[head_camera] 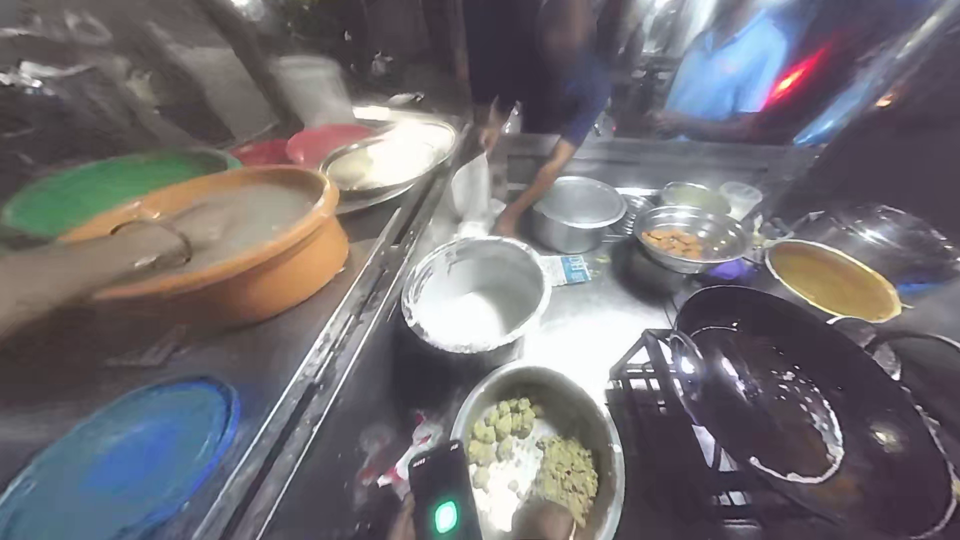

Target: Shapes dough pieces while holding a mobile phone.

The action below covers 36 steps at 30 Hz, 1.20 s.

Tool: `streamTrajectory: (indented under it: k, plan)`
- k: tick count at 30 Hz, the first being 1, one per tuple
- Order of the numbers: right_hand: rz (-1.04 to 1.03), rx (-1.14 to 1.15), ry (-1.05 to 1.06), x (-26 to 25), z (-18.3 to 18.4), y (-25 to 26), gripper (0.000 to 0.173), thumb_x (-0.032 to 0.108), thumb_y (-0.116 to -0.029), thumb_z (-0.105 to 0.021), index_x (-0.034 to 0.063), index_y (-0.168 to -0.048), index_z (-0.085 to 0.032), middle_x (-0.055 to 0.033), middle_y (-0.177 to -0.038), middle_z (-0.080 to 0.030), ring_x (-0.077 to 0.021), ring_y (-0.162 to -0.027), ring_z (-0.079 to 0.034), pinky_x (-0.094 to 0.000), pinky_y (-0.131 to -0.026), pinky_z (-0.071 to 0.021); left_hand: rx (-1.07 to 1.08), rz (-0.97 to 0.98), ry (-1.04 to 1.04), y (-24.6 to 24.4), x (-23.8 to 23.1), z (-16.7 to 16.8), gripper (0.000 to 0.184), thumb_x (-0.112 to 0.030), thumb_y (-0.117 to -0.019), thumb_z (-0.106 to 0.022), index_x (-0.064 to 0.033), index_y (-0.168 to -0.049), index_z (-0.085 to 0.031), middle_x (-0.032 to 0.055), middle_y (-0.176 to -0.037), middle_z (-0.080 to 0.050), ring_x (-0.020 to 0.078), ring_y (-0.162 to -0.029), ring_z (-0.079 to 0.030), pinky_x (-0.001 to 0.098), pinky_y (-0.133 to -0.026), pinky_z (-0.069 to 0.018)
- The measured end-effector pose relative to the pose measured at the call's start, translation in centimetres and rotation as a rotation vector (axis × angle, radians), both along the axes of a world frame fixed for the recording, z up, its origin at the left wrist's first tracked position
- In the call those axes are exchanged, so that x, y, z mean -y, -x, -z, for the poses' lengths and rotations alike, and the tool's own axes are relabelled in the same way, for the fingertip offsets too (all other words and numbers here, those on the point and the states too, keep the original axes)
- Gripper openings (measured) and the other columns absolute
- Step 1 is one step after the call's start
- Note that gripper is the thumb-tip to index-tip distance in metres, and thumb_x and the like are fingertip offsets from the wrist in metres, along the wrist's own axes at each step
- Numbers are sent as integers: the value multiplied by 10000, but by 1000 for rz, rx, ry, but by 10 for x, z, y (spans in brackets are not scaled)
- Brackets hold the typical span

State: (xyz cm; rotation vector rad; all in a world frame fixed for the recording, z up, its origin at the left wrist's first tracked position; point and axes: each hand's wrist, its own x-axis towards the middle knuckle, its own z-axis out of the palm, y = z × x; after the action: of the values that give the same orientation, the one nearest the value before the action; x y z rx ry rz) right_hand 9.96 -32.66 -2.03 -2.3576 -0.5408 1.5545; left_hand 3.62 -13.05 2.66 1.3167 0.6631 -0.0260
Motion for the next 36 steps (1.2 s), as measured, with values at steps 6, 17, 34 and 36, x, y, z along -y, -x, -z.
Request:
streamTrajectory:
  k: [6, 17, 34, 36]
  plan:
    - [155, -66, -341, 34, 33, -26, 353, 129, -937, -691, -25, -1253, -656, -231, -1141, -687, -344, -1051, -665, -557, -959, -517, -84, -18, 101, 11, 2, -18, 541, -390, -1111, -231, -93, -1544, -360, 84, -1525, -465, 130, -1378, -461, 341, -1123, -418]
    - [659, 122, -411, 60, 80, -12, 231, 141, -957, -678, -15, -1125, -714, -127, -945, -727, -171, -817, -697, -411, -793, -598, -18, 12, 301, 21, -3, 8, 329, -160, -1026, -443, -44, -1321, -531, 81, -1150, -673, 152, -1058, -659, 366, -936, -556]
    - [717, 96, -321, 51, 75, -8, 847, 107, -846, -803, 14, -1511, -288, -221, -1124, -660, -309, -956, -684, -505, -865, -577, 207, 558, 449, 39, -29, 39, 798, 177, -722, -694, -62, -1407, -359, 36, -1246, -675, 170, -1124, -680, 375, -979, -573]
    - [674, 132, -259, 51, 77, -8, 733, 173, -869, -801, -46, -1435, -390, -265, -1183, -639, -370, -1057, -657, -553, -942, -540, 204, 538, 450, 37, -28, 37, 800, 162, -720, -697, -64, -1406, -353, 31, -1237, -678, 167, -1116, -683, 370, -974, -576]
